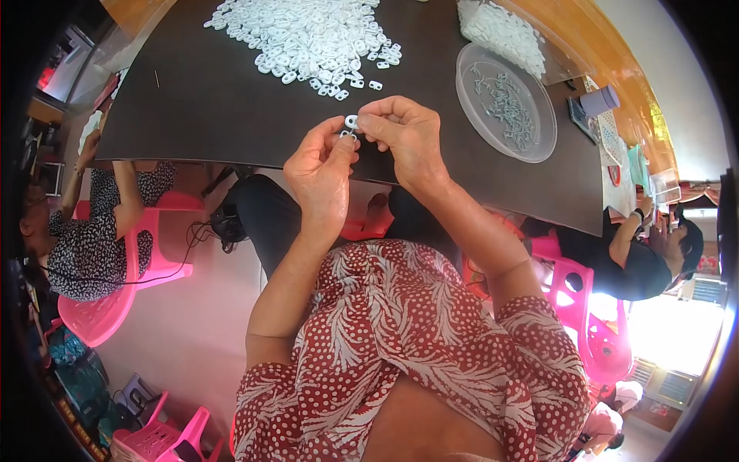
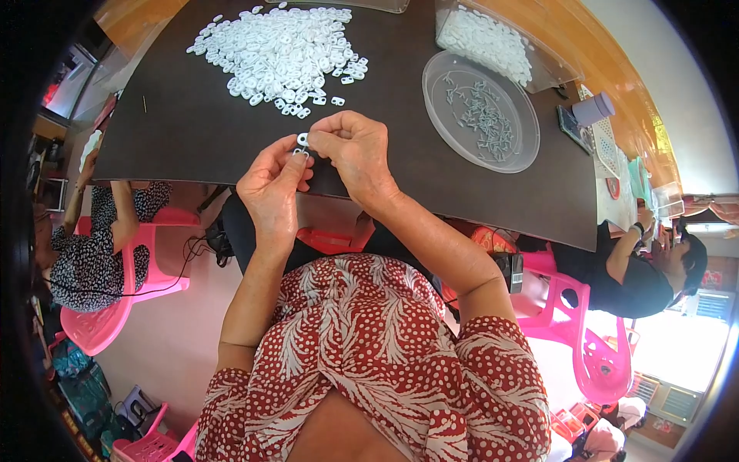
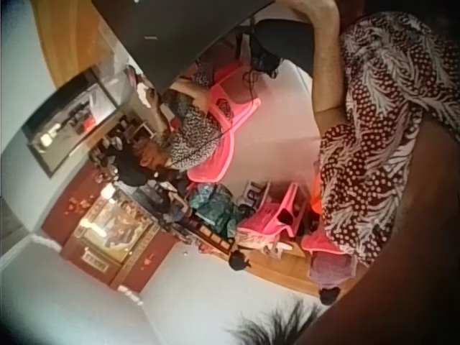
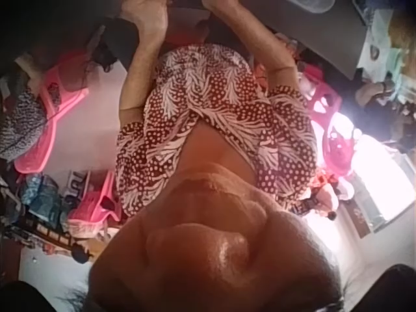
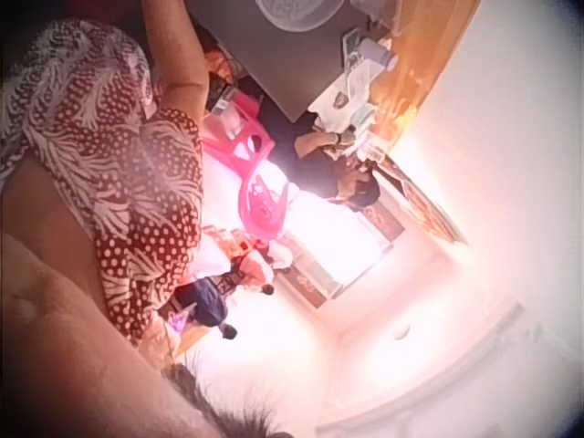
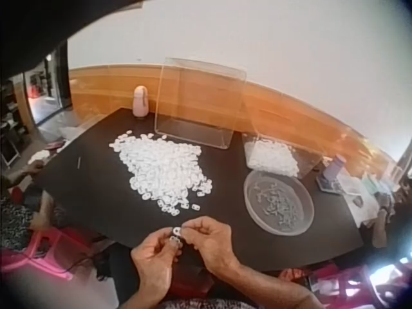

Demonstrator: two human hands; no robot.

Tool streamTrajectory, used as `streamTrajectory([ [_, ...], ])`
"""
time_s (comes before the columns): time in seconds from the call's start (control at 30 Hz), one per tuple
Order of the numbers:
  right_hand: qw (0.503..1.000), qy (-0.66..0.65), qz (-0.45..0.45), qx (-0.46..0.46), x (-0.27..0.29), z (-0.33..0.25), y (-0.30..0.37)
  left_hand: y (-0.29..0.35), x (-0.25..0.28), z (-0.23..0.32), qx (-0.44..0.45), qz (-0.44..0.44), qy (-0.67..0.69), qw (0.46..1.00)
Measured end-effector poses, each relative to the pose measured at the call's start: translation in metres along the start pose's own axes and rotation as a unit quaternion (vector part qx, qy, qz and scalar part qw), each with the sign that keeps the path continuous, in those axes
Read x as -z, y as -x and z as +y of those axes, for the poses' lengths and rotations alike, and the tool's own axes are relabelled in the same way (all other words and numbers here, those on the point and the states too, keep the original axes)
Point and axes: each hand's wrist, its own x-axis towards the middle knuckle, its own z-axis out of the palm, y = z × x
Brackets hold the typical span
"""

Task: Assembling small white plastic components by hand at a workbench.

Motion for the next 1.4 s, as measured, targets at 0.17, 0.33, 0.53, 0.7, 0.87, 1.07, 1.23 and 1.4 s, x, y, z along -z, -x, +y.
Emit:
streamTrajectory([
  [0.17, 1.0, 0.023, 0.011, 0.018, -0.004, -0.003, 0.006, 0.001, 0.0, -0.003, -0.002, 0.007, 0.009, 1.0],
  [0.33, 0.998, 0.031, 0.002, 0.056, -0.005, 0.006, 0.011, 0.002, -0.002, -0.007, -0.02, 0.011, 0.025, 0.999],
  [0.53, 0.995, 0.06, -0.016, 0.077, -0.004, 0.007, 0.013, 0.004, 0.0, -0.005, -0.019, 0.0, 0.024, 1.0],
  [0.7, 0.994, 0.04, -0.061, 0.086, 0.001, 0.011, 0.014, 0.003, 0.001, 0.0, 0.003, -0.015, 0.066, 0.998],
  [0.87, 0.989, 0.08, -0.078, 0.1, 0.003, 0.006, 0.02, 0.001, 0.003, 0.002, -0.004, -0.02, 0.084, 0.996],
  [1.07, 0.974, 0.16, -0.063, 0.145, 0.006, 0.008, 0.02, 0.004, -0.002, 0.009, 0.006, -0.015, 0.111, 0.994],
  [1.23, 0.962, 0.172, -0.042, 0.207, 0.008, 0.01, 0.022, 0.006, -0.003, 0.003, -0.034, -0.032, 0.085, 0.995],
  [1.4, 0.928, 0.223, -0.023, 0.298, 0.009, 0.007, 0.024, 0.008, -0.002, 0.0, -0.063, -0.051, 0.06, 0.995],
])
